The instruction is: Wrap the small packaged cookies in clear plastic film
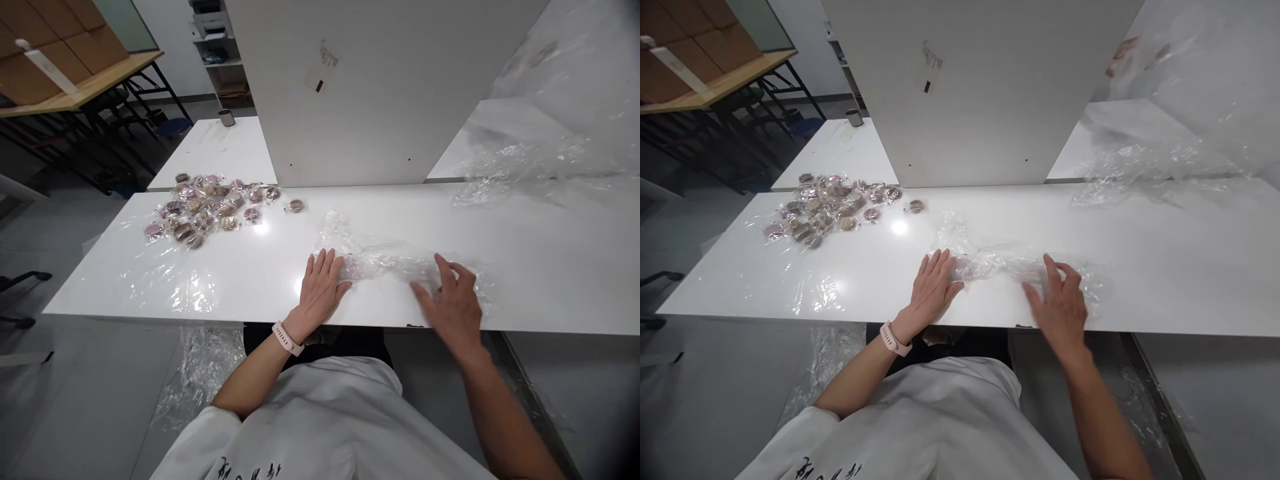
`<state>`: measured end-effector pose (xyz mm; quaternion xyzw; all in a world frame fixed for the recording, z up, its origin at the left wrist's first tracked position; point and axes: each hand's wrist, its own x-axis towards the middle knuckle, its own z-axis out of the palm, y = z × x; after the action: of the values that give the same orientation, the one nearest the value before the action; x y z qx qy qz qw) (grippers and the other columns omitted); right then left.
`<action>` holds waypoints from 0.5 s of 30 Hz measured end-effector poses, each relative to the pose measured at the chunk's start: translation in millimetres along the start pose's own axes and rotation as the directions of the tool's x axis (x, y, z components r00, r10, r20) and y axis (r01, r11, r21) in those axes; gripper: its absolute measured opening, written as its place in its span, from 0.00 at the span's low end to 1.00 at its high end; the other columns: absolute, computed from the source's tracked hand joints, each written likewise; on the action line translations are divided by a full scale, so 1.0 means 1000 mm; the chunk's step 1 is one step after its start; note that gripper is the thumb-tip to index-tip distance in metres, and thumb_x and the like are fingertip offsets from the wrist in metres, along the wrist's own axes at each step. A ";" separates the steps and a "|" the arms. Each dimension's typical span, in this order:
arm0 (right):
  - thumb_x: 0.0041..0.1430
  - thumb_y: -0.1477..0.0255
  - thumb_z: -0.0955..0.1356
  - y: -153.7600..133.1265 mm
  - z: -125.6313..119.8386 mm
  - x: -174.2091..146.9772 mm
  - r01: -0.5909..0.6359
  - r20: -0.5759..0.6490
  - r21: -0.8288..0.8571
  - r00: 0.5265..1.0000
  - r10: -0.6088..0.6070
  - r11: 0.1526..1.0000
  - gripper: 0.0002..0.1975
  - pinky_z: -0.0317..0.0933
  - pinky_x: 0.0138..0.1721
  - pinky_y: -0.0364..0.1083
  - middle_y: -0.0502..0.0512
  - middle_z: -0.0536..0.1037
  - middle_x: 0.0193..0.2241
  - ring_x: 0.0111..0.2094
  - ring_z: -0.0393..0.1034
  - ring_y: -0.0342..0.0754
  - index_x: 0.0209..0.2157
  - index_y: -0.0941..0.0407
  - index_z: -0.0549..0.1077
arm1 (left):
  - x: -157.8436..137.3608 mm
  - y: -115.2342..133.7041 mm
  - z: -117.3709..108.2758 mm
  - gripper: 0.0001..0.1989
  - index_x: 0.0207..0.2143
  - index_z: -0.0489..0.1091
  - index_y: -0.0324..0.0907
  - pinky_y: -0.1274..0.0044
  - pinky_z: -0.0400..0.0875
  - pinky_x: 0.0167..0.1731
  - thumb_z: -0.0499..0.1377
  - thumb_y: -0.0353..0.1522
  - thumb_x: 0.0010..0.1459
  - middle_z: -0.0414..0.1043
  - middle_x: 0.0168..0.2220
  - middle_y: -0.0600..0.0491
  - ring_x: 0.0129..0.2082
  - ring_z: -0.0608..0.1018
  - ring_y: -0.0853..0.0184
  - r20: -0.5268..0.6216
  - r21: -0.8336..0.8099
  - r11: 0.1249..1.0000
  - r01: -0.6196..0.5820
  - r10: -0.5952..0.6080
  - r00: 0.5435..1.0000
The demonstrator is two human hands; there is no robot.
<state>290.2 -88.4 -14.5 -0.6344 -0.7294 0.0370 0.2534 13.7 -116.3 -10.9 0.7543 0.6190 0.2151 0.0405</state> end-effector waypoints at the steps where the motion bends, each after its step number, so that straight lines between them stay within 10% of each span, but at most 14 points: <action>1: 0.64 0.52 0.64 0.015 -0.003 0.018 -0.053 0.065 0.010 0.997 0.052 0.999 0.28 0.69 0.40 0.61 0.68 0.73 0.54 0.40 0.74 0.61 0.57 0.55 0.74 | 0.001 0.001 0.000 0.19 0.60 0.65 0.44 0.50 0.57 0.66 0.54 0.36 0.68 0.62 0.67 0.40 0.70 0.60 0.48 -0.003 0.008 1.000 -0.002 0.002 1.000; 4: 0.65 0.50 0.61 0.058 -0.023 0.071 -0.161 0.040 0.020 0.986 0.161 0.987 0.25 0.68 0.42 0.62 0.63 0.79 0.40 0.36 0.75 0.60 0.41 0.53 0.81 | 0.003 0.001 0.002 0.16 0.57 0.67 0.48 0.50 0.60 0.64 0.52 0.32 0.69 0.66 0.65 0.44 0.69 0.63 0.50 -0.011 0.036 0.999 -0.008 0.009 1.000; 9: 0.69 0.50 0.52 0.071 -0.069 0.074 -0.161 -0.378 -0.137 0.920 0.098 0.977 0.31 0.62 0.45 0.70 0.70 0.76 0.45 0.54 0.67 0.75 0.55 0.48 0.76 | 0.002 0.001 0.006 0.15 0.55 0.69 0.48 0.49 0.61 0.64 0.50 0.33 0.70 0.67 0.64 0.44 0.67 0.65 0.50 -0.060 0.015 1.000 0.016 -0.015 0.998; 12: 0.66 0.47 0.58 0.037 -0.056 0.031 -0.185 -0.054 -0.099 0.982 0.180 0.978 0.24 0.65 0.32 0.63 0.63 0.78 0.31 0.36 0.74 0.66 0.37 0.43 0.80 | 0.002 0.006 0.004 0.16 0.54 0.70 0.46 0.48 0.61 0.62 0.49 0.36 0.71 0.63 0.66 0.42 0.66 0.64 0.47 -0.099 -0.020 1.000 0.021 -0.023 0.995; 15: 0.66 0.54 0.62 -0.005 -0.013 0.009 0.074 0.142 -0.036 0.987 -0.068 0.997 0.20 0.66 0.40 0.62 0.63 0.80 0.39 0.40 0.74 0.63 0.41 0.51 0.80 | 0.005 0.011 -0.001 0.15 0.49 0.73 0.44 0.52 0.66 0.57 0.48 0.34 0.71 0.66 0.61 0.41 0.61 0.68 0.49 -0.140 -0.001 1.000 0.025 -0.025 0.990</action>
<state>290.4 -84.3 1.6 -0.6088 -0.7682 0.0577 0.1895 24.1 -113.8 -5.1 0.7296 0.6298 0.2667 -0.0003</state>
